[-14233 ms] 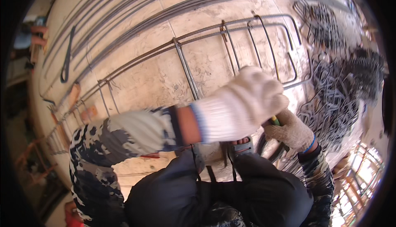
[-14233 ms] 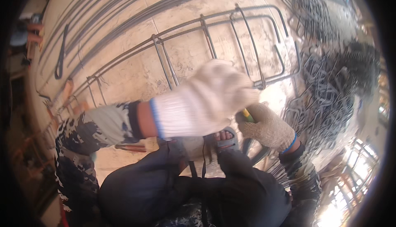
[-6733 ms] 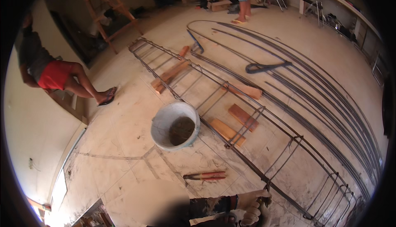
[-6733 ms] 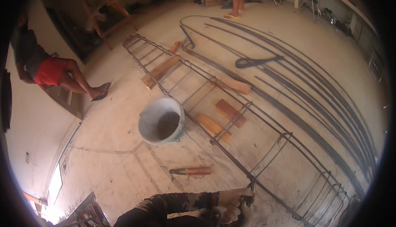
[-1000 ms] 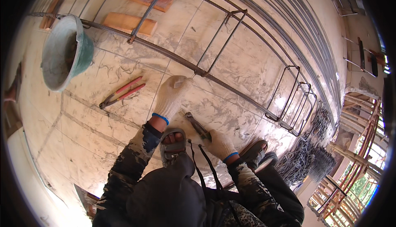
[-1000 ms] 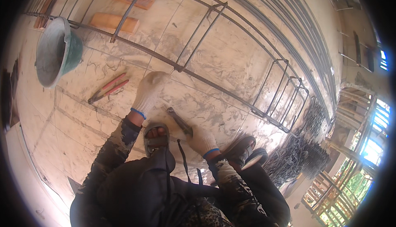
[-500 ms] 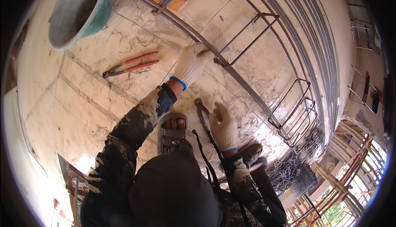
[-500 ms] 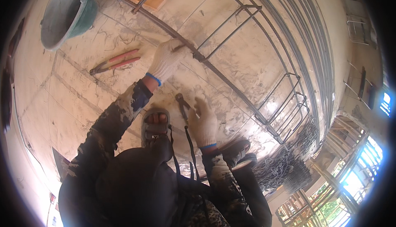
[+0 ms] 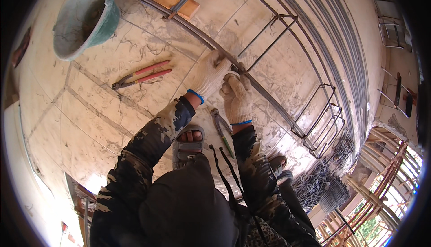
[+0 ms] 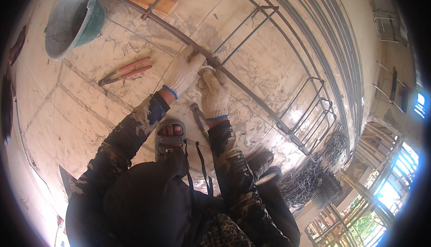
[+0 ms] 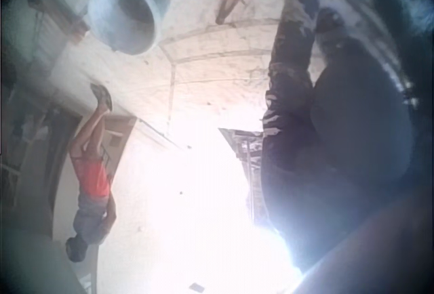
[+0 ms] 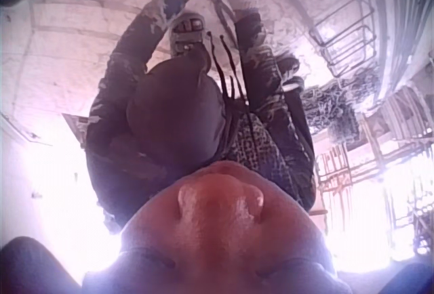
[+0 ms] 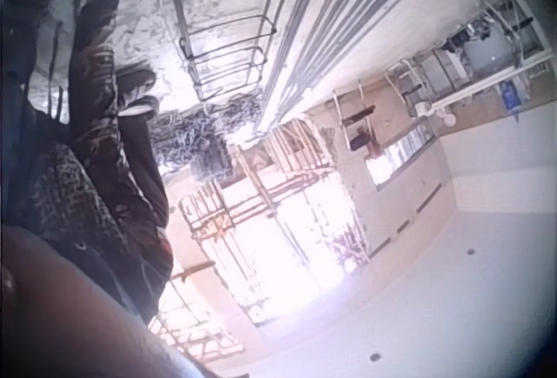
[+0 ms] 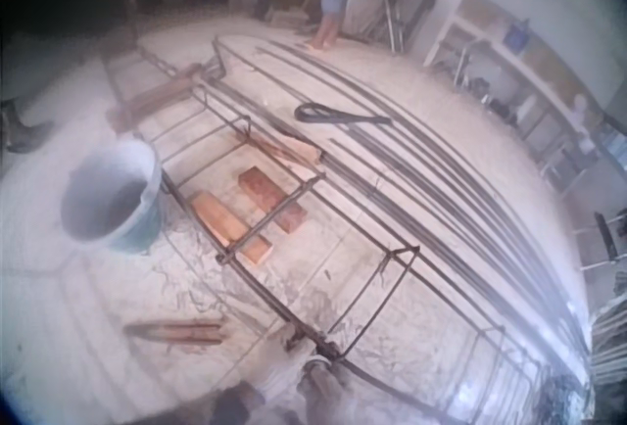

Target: The person sits on the floor and ties a rebar grid using wire and pliers. They repeatedly wrap wire around intersections and twist it to secure the bars together.

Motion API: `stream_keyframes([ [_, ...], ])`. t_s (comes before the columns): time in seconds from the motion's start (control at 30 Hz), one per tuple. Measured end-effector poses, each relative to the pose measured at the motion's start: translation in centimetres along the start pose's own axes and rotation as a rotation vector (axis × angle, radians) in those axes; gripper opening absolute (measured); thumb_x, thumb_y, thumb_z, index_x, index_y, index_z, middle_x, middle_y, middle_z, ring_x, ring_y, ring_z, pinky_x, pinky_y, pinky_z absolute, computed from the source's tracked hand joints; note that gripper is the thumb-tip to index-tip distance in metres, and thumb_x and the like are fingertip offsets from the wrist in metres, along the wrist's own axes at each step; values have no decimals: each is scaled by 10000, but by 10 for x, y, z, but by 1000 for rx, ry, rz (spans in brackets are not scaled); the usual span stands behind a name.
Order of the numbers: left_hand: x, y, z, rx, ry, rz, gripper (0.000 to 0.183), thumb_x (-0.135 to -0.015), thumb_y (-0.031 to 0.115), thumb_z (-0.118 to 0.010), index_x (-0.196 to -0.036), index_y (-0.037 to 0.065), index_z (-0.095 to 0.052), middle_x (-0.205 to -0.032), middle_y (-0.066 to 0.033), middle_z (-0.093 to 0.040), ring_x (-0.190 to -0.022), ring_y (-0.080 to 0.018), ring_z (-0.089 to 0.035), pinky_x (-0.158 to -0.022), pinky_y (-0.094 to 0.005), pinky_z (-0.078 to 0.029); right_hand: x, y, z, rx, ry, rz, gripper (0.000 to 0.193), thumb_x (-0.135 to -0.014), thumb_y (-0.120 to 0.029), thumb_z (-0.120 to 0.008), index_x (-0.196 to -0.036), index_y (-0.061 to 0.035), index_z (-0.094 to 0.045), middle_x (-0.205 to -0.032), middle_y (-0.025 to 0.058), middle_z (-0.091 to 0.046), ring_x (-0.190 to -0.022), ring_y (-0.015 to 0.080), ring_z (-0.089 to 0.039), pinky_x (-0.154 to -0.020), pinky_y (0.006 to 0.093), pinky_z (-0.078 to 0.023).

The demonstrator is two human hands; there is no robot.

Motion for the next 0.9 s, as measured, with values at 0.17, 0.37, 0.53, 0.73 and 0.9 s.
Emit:
stream_keyframes([
  [0.17,2,-2,-1,123,-21,28,252,-1138,248,-677,-1124,0,-718,-884,-32,-722,-813,-86,-645,-715,-310,-538,-11,-1,-3,73,131,-142,159,-1133,-195,-661,-1044,-78,-724,-818,2,-645,-645,98,-513,-591,288,-403],
  [0.37,9,15,-1,-18,-94,33,268,-1129,230,-681,-1260,11,-761,-968,-30,-774,-865,-88,-671,-775,-301,-558,-9,-9,-6,-22,-112,-335,407,-1170,-238,-594,-779,-150,-527,-663,-55,-417,-539,73,-305,-489,261,-256],
  [0.53,9,6,-1,-24,-146,20,298,-1087,200,-735,-1315,10,-751,-1110,-59,-793,-991,-120,-707,-881,-312,-579,-5,-12,-3,18,-102,-260,353,-1138,-156,-578,-787,-121,-579,-691,-36,-439,-565,80,-355,-526,274,-294],
  [0.73,35,3,-1,113,-91,152,390,-1037,143,-802,-1378,-25,-714,-1239,-108,-788,-1143,-164,-734,-995,-319,-585,31,-17,-9,285,163,29,241,-1107,-100,-619,-1292,39,-686,-855,0,-610,-726,72,-562,-638,275,-473],
  [0.9,58,17,-7,255,14,268,415,-1021,104,-822,-1377,-58,-684,-1121,-128,-822,-979,-138,-748,-854,-288,-601,53,-31,-4,466,357,87,394,-1109,-243,-709,-1388,35,-708,-827,16,-674,-691,67,-576,-591,264,-441],
])
Point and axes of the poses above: each hand's wrist, its own x-axis away from the middle knuckle, its own z-axis out of the back of the hand, y = z × x, the point moved 7 cm from there along -x, towards the middle knuckle
